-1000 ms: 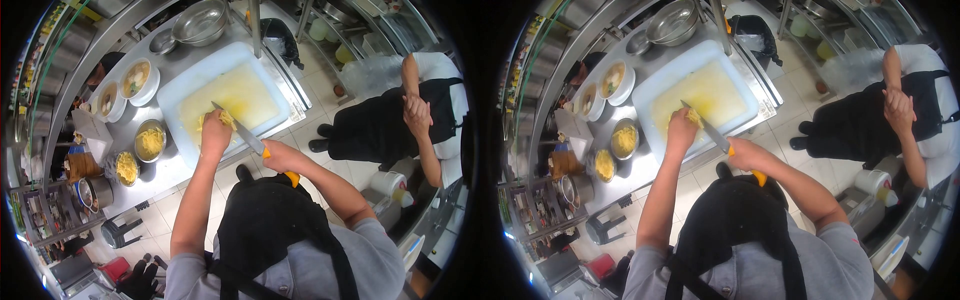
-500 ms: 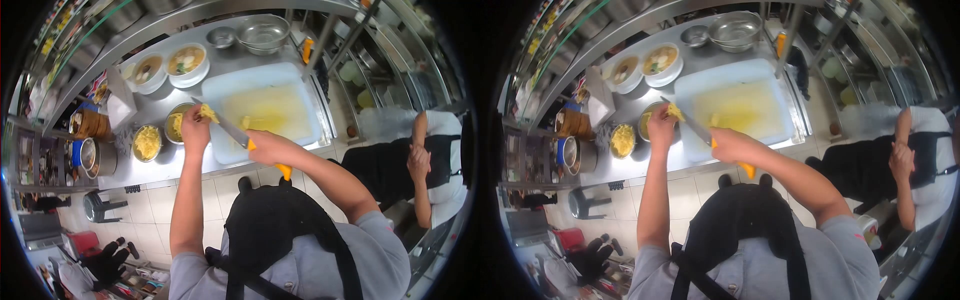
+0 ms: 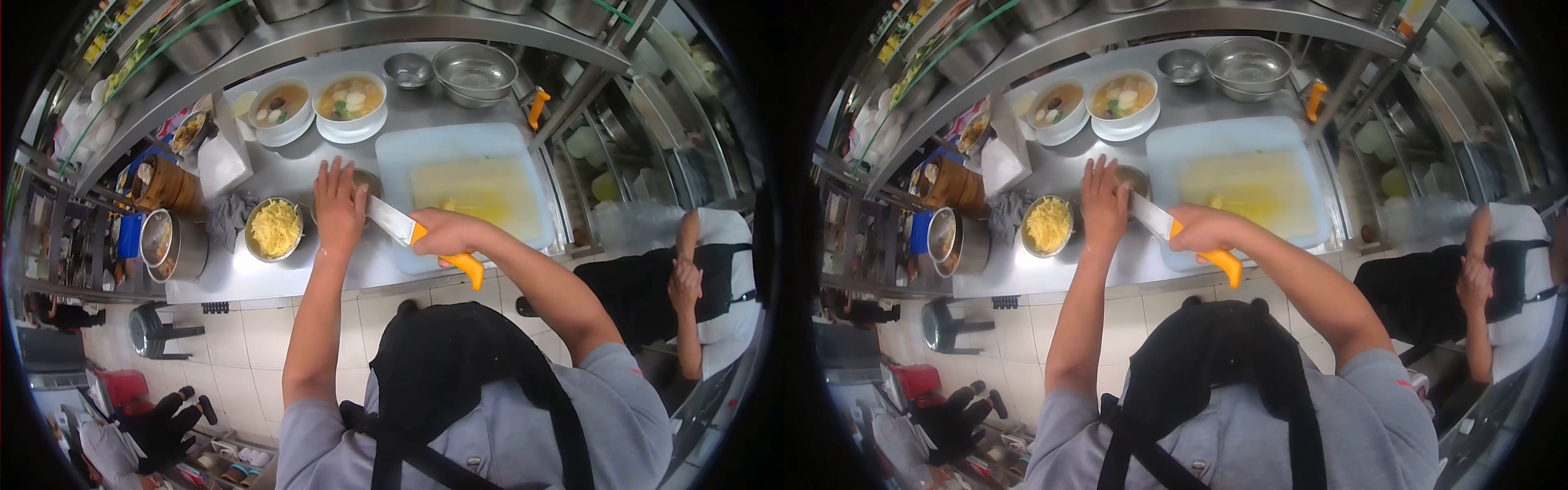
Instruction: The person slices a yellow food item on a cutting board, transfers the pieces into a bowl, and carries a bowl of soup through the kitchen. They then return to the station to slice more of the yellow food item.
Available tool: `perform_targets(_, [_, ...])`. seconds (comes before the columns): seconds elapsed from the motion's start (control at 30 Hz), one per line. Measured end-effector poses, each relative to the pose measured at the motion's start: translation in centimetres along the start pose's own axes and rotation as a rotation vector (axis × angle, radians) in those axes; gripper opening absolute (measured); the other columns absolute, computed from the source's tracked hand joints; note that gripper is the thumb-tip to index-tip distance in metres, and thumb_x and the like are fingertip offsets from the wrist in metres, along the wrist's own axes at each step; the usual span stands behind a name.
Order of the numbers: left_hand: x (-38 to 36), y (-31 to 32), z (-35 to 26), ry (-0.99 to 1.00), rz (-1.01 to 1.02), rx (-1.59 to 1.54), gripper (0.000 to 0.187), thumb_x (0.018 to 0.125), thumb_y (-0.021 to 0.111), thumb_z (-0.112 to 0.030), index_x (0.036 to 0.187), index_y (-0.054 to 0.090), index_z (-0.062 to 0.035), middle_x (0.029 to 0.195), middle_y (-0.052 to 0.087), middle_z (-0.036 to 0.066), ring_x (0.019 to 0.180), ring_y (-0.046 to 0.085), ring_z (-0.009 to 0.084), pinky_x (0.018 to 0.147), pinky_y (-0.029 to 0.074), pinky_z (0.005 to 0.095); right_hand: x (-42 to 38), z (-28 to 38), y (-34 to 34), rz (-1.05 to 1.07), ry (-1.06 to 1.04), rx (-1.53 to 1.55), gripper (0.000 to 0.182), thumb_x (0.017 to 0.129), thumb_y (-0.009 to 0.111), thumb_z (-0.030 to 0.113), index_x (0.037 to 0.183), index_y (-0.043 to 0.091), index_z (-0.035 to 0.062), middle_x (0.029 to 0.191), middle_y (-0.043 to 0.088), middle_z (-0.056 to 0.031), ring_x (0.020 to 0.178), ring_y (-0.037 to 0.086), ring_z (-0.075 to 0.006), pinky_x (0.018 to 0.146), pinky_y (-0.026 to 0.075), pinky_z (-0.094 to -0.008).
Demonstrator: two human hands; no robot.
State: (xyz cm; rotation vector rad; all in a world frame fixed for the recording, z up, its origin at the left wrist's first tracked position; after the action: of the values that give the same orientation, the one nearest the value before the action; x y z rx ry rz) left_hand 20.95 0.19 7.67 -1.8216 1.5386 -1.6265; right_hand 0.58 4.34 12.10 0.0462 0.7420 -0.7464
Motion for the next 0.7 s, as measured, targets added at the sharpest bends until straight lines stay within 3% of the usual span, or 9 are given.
perform_targets(0.07, [0.5,0.5,1.0,-0.042,-0.031,0.006,0.043,0.100,0.062,-0.021,0.140,0.056,-0.0037,0.151,0.051,0.019,0.147,0.037,0.0449,0.118,0.031,0.0598,-0.6,-0.5,-0.2,0.023,-0.010,0.009,0.046,0.086,0.063,0.010,0.130,0.052,0.0015,0.097,0.059,-0.0110,0.058,0.060,-0.0192,0.054,0.053,-0.0343])
perform_targets(0.27, [1.0,2.1,3.0,-0.118,-0.053,0.005,0.041,0.100,0.060,-0.019,0.136,0.056,0.0010,0.148,0.051,0.024,0.143,0.039,0.0462,0.117,0.032,0.0585,-4.2,-1.3,-0.9,0.045,0.012,-0.105,0.047,0.084,0.062,0.009,0.129,0.053,0.0004,0.088,0.060,-0.0121,0.054,0.059,-0.0189,0.053,0.051,-0.0341])
perform_targets(0.4, [0.3,1.4,4.3,-0.129,-0.062,0.039,0.029,0.098,0.061,-0.012,0.125,0.063,-0.0016,0.136,0.058,0.024,0.136,0.046,0.0461,0.113,0.038,0.0560,-8.0,-2.0,-1.3,0.014,0.034,-0.205,0.046,0.083,0.061,0.008,0.128,0.053,-0.0002,0.085,0.061,-0.0129,0.057,0.061,-0.0181,0.054,0.051,-0.0343])
perform_targets(0.47, [0.2,0.0,4.1,-0.119,-0.066,0.023,0.025,0.098,0.061,-0.010,0.121,0.066,-0.0023,0.130,0.062,0.023,0.133,0.049,0.0453,0.110,0.042,0.0543,-9.7,-2.7,-2.0,-0.158,0.051,-0.338,0.039,0.083,0.061,0.011,0.120,0.057,-0.0023,0.094,0.068,-0.0213,0.078,0.068,-0.0346,0.073,0.054,-0.0417])
perform_targets(0.5, [0.2,-0.8,3.9,-0.163,-0.017,-0.026,0.022,0.097,0.061,-0.009,0.118,0.067,-0.0028,0.124,0.064,0.021,0.125,0.055,0.0431,0.106,0.045,0.0527,-10.1,-3.8,-2.3,-0.164,0.049,-0.340,0.039,0.083,0.061,0.011,0.120,0.057,-0.0023,0.094,0.068,-0.0213,0.078,0.068,-0.0346,0.073,0.054,-0.0417])
perform_targets(0.53, [0.2,-1.5,3.7,-0.207,0.033,-0.076,0.020,0.096,0.062,-0.008,0.115,0.068,-0.0032,0.118,0.067,0.019,0.118,0.060,0.0409,0.101,0.049,0.0512,-10.1,-5.1,-2.9,-0.306,-0.019,-0.460,0.037,0.083,0.060,0.010,0.118,0.059,-0.0005,0.095,0.068,-0.0231,0.084,0.068,-0.0380,0.076,0.053,-0.0439])
perform_targets(0.57, [0.2,-2.2,3.3,-0.204,0.031,-0.076,0.020,0.096,0.062,-0.008,0.115,0.068,-0.0032,0.118,0.067,0.019,0.118,0.060,0.0409,0.101,0.049,0.0512,-10.3,-6.1,-3.5,-0.446,-0.087,-0.579,0.035,0.082,0.059,0.009,0.116,0.060,0.0012,0.097,0.069,-0.0250,0.090,0.067,-0.0413,0.079,0.053,-0.0462])
perform_targets(0.63, [0.3,-3.0,2.8,-0.304,0.119,-0.202,0.017,0.095,0.066,-0.010,0.110,0.069,-0.0024,0.112,0.069,0.016,0.105,0.066,0.0368,0.092,0.052,0.0494,-10.5,-7.2,-4.6,-0.548,-0.064,-0.631,0.033,0.083,0.059,0.009,0.115,0.061,0.0036,0.097,0.069,-0.0243,0.090,0.067,-0.0421,0.079,0.053,-0.0488])
perform_targets(0.7, [0.7,-4.5,2.4,-0.334,0.100,-0.239,0.016,0.095,0.066,-0.010,0.108,0.070,-0.0026,0.111,0.069,0.016,0.103,0.066,0.0363,0.091,0.053,0.0482,-10.2,-8.5,-6.3,-0.656,-0.050,-0.687,0.031,0.084,0.058,0.009,0.114,0.061,0.0059,0.097,0.070,-0.0235,0.090,0.067,-0.0430,0.079,0.052,-0.0515])
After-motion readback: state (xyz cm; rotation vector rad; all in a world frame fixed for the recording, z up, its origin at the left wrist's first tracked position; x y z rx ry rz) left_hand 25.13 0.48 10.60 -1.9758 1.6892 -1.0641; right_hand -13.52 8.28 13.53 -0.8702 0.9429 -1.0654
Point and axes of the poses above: each hand's wrist, its own x-axis towards the middle knuckle, its own y-axis out of the palm, z = x × y, the point moved 4 cm from there along x, towards the middle knuckle
